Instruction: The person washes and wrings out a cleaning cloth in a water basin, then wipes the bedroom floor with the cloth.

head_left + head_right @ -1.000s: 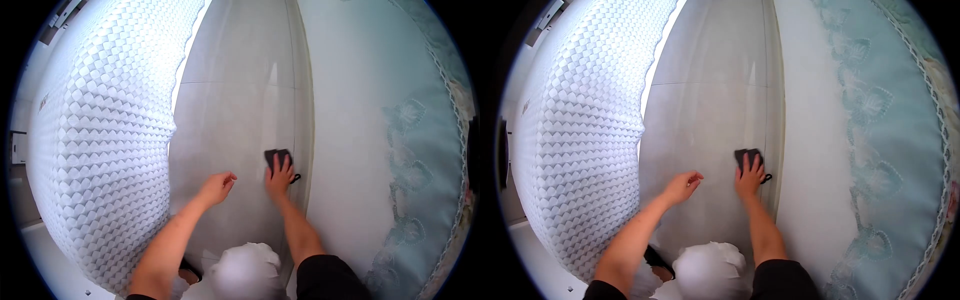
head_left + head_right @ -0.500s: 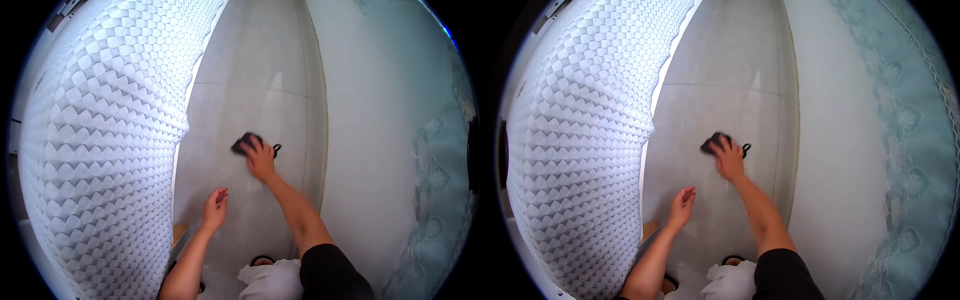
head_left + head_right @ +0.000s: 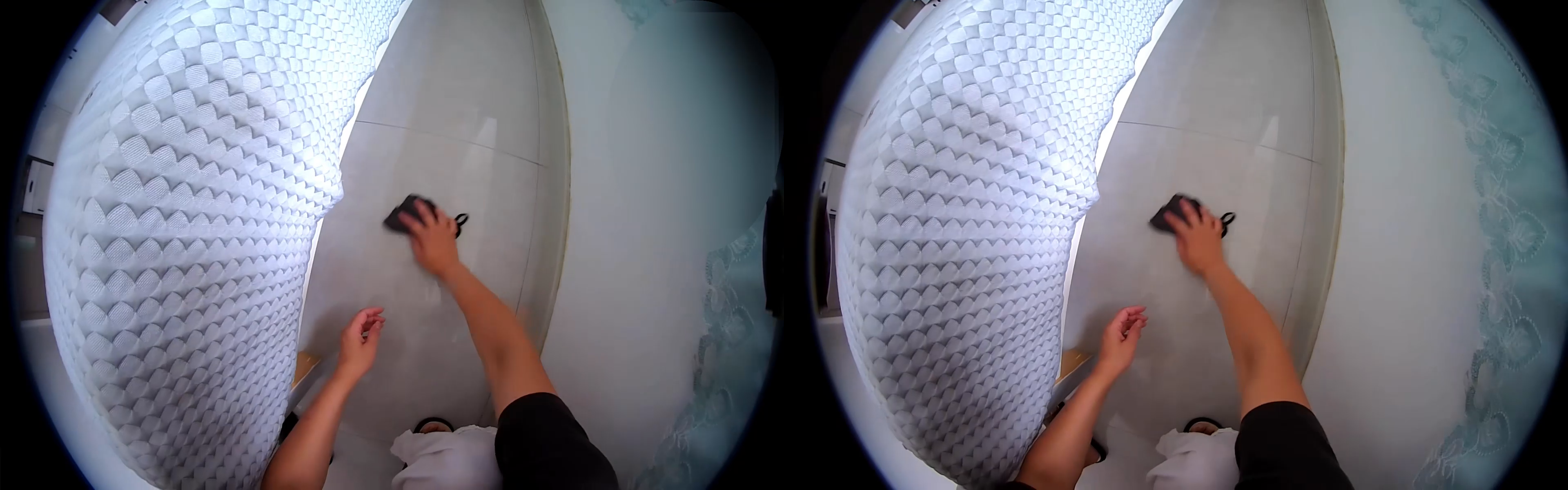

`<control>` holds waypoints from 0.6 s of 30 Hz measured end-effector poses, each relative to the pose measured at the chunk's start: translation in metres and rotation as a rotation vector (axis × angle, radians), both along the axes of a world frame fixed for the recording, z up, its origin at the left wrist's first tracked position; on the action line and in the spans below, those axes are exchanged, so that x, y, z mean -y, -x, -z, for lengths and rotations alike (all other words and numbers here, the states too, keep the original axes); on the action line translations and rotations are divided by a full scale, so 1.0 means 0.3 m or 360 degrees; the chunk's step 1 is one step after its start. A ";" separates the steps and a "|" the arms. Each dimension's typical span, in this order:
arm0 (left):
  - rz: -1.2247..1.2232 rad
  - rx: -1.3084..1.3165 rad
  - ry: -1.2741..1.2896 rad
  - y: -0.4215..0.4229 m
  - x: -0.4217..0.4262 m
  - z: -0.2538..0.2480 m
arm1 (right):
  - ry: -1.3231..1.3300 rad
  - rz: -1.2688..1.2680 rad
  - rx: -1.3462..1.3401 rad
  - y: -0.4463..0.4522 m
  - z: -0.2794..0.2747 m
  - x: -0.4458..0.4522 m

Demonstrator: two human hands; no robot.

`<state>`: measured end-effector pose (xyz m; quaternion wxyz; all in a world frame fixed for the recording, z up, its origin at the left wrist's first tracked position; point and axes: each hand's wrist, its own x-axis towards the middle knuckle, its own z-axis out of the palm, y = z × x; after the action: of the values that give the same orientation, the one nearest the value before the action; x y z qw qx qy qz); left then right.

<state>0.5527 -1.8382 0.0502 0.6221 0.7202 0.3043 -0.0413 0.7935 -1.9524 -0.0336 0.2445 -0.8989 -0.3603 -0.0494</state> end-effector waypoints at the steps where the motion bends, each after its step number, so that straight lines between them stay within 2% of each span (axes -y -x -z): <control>1: -0.0010 0.0008 0.0002 0.004 -0.003 0.001 | 0.0025 -0.0254 -0.0055 0.090 -0.013 0.011; 3: -0.0005 0.0006 -0.0011 0.005 -0.008 -0.016 | 0.0002 -0.0735 -0.0156 0.251 -0.040 0.114; 5: -0.0005 0.0023 -0.0014 0.014 -0.009 -0.017 | 0.0117 -0.0999 -0.0190 0.289 -0.064 0.259; 7: -0.0025 0.0053 -0.0020 0.036 -0.004 0.004 | 0.0233 -0.0802 -0.0132 0.175 -0.041 0.366; 10: -0.0065 -0.0018 0.0025 0.069 0.023 -0.018 | 0.0090 0.0456 -0.0041 -0.013 -0.065 0.269; 11: -0.0057 -0.0028 0.0015 0.073 0.028 -0.006 | 0.0115 0.0736 0.0014 -0.054 -0.048 0.180; 12: -0.0046 -0.0041 0.0005 0.081 0.031 0.009 | 0.0102 0.0797 0.0008 -0.074 -0.017 0.102; 13: -0.0033 -0.0052 -0.0001 0.087 0.033 0.017 | 0.0074 0.0643 0.0016 -0.057 -0.013 0.041; 17: -0.0062 -0.0025 -0.0006 0.032 0.024 0.012 | 0.0115 -0.0584 -0.0044 0.245 -0.018 0.033; 18: -0.0055 -0.0028 -0.0004 0.023 0.019 0.007 | 0.0062 -0.0642 -0.0145 0.330 -0.006 0.090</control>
<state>0.5458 -1.8440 0.0482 0.6192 0.7152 0.3221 -0.0366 0.6946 -1.9793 -0.0317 0.2480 -0.8143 -0.5225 0.0482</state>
